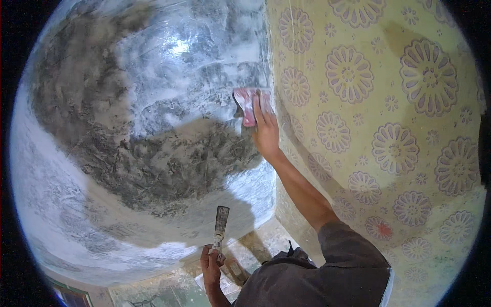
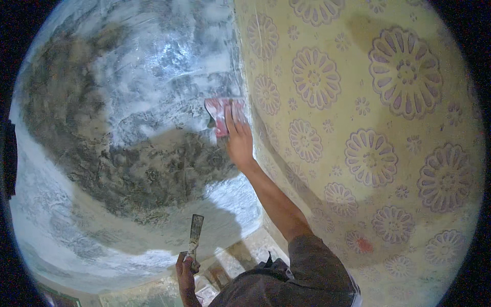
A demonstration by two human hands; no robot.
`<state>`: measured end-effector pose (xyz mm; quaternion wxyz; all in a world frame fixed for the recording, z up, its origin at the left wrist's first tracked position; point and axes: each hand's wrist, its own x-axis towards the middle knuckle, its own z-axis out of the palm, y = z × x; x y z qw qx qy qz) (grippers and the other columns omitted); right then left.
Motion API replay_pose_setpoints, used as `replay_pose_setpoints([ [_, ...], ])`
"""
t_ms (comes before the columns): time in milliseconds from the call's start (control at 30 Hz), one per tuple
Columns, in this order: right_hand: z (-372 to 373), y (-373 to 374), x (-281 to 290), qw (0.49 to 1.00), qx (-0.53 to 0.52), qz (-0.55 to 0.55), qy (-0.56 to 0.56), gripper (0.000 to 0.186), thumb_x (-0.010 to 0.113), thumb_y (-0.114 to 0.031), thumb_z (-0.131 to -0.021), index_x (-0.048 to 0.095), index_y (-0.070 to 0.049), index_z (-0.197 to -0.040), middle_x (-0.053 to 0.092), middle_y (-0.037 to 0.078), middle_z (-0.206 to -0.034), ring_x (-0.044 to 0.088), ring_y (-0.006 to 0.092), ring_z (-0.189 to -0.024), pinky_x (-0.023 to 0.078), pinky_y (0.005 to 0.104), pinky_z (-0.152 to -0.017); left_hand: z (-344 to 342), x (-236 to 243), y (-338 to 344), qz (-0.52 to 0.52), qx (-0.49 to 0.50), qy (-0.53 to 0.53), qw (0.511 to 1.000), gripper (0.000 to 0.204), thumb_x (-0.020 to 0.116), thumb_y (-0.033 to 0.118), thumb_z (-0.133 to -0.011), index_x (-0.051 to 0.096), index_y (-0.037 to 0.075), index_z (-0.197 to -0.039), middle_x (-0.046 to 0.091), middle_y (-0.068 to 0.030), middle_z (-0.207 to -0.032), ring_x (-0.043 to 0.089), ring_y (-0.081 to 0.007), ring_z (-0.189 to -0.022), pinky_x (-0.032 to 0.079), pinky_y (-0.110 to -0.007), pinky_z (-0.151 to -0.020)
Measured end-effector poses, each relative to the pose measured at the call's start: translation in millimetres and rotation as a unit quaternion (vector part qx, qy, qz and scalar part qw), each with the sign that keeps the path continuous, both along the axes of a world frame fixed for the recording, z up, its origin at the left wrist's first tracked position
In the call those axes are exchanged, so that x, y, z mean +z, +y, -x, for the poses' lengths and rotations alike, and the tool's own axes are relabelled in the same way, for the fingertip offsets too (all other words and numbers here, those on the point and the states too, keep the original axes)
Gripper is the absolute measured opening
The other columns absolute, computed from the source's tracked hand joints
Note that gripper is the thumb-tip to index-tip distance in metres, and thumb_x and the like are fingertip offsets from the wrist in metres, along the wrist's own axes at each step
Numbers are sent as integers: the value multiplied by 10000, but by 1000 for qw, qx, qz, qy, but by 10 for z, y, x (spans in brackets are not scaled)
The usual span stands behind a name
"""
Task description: The person patches a damaged section of a wall by applying joint compound with a putty knife.
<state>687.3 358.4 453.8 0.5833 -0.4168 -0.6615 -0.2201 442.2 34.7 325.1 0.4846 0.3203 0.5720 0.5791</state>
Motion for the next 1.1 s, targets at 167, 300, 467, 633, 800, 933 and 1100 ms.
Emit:
replay_pose_setpoints([
  [167, -63, 83, 606, 998, 40, 16, 46, 875, 549, 132, -685, 381, -114, -1507, 376, 202, -1524, 350, 355, -1412, 345, 413, -1075, 48, -13, -12, 1, -10, -1, 1000, 182, 503, 142, -970, 529, 31, -1111, 480, -1, -728, 453, -82, -595, 345, -237, -515],
  [300, 43, 195, 1128, 998, -44, -35, -3, 880, 647, 50, -719, 362, -186, -1518, 334, 161, -1561, 330, 321, -1433, 275, 558, -1089, 81, -119, -90, 8, 20, -5, 1000, 191, 511, 155, -970, 533, 36, -1117, 491, -4, -737, 460, -88, -593, 346, -243, -514],
  [467, 104, 93, 324, 995, -60, 69, -34, 880, 637, 66, -746, 366, -262, -1517, 276, 63, -1607, 241, 239, -1490, 115, 666, -1098, -39, -199, -161, 57, 111, 8, 992, 232, 529, 184, -965, 540, 39, -1147, 515, -13, -777, 502, -89, -615, 408, -232, -541],
  [633, 45, -281, -327, 984, -21, 162, -67, 873, 705, -11, -721, 376, -192, -1509, 267, 65, -1610, 247, 226, -1488, 77, 608, -1128, 54, -275, -205, 35, 41, -11, 999, 243, 532, 180, -956, 539, 31, -1148, 517, -15, -785, 508, -87, -617, 421, -227, -546],
  [800, -8, -165, 236, 997, -16, 66, -34, 870, 660, 58, -716, 376, -166, -1508, 330, 82, -1579, 255, 250, -1482, 108, 596, -1132, 96, -193, -209, 21, 43, -4, 999, 200, 513, 164, -959, 544, 26, -1100, 497, -2, -757, 462, -72, -591, 387, -228, -517],
  [933, -128, 115, 744, 998, -63, 7, -15, 862, 628, 82, -720, 380, -161, -1509, 367, 114, -1553, 286, 286, -1463, 182, 541, -1152, 70, -171, -191, 14, 29, -10, 999, 157, 493, 163, -968, 548, 40, -1050, 488, 2, -745, 447, -66, -595, 374, -226, -515],
  [1100, -126, 154, 168, 997, -38, 34, -53, 772, 562, 75, -769, 417, -163, -1489, 371, 120, -1548, 316, 313, -1443, 273, 493, -1134, 13, -237, -226, 22, 60, 2, 998, 149, 490, 168, -971, 555, 53, -1040, 514, -9, -775, 476, -74, -627, 414, -231, -537],
])
